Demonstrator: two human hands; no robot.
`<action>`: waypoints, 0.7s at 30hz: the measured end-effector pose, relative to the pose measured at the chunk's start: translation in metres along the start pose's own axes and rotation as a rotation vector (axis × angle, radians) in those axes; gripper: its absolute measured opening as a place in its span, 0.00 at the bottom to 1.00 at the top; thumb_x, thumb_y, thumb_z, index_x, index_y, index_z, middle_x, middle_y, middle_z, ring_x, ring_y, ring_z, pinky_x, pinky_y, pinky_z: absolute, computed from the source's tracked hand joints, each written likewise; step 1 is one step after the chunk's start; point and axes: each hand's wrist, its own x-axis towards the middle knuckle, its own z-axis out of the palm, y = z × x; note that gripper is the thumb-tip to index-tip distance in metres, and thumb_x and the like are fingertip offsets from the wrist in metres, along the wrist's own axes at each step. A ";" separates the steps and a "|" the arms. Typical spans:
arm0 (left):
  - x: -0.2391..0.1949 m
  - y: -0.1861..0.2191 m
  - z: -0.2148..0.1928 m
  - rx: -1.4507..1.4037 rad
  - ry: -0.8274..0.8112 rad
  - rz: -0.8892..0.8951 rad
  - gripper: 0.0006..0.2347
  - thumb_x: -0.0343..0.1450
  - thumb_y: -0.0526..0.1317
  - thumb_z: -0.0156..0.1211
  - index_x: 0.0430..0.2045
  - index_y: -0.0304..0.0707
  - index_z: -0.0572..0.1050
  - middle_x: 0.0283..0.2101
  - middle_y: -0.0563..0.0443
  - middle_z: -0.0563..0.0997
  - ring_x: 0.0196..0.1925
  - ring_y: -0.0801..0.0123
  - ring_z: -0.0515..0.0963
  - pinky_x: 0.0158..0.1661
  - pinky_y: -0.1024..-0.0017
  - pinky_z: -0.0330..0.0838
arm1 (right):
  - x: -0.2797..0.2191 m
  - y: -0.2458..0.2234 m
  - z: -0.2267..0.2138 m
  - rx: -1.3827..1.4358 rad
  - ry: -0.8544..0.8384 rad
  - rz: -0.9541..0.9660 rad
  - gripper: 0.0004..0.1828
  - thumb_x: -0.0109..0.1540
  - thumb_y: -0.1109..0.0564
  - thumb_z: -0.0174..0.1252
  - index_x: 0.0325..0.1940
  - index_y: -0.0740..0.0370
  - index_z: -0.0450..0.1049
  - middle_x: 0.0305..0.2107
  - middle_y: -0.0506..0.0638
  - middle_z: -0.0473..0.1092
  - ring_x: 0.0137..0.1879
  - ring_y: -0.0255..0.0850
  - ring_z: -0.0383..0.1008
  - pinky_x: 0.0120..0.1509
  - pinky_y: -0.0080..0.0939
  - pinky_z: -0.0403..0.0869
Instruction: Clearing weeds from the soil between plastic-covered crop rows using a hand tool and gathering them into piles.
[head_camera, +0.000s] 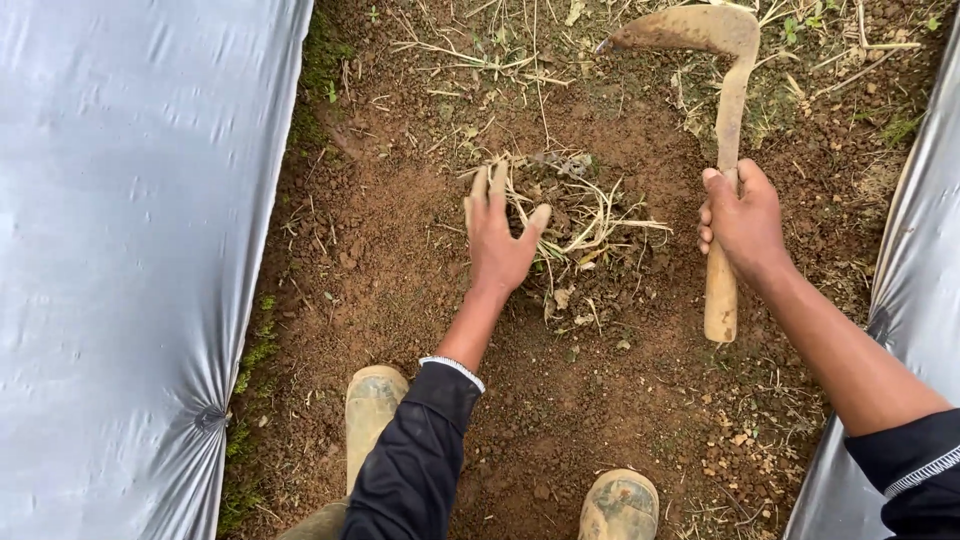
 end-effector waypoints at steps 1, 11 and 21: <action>0.003 -0.001 0.006 -0.003 -0.001 0.003 0.32 0.71 0.50 0.61 0.70 0.50 0.55 0.74 0.38 0.51 0.74 0.33 0.49 0.67 0.33 0.49 | 0.002 -0.005 0.004 -0.002 0.003 -0.002 0.13 0.76 0.59 0.44 0.60 0.72 0.60 0.19 0.46 0.61 0.19 0.31 0.63 0.20 0.31 0.70; 0.083 -0.045 0.027 0.098 -0.205 0.304 0.20 0.70 0.54 0.60 0.53 0.50 0.69 0.47 0.50 0.75 0.57 0.58 0.74 0.61 0.54 0.61 | 0.038 -0.053 0.032 -0.039 0.001 0.008 0.11 0.75 0.59 0.44 0.58 0.70 0.62 0.20 0.46 0.63 0.19 0.32 0.64 0.19 0.31 0.71; 0.106 -0.006 0.000 0.313 -0.056 0.288 0.22 0.71 0.46 0.58 0.58 0.40 0.67 0.67 0.35 0.62 0.75 0.48 0.54 0.72 0.47 0.38 | 0.115 -0.080 0.084 -0.036 0.032 0.013 0.10 0.75 0.57 0.46 0.54 0.67 0.65 0.18 0.47 0.63 0.18 0.32 0.65 0.18 0.32 0.70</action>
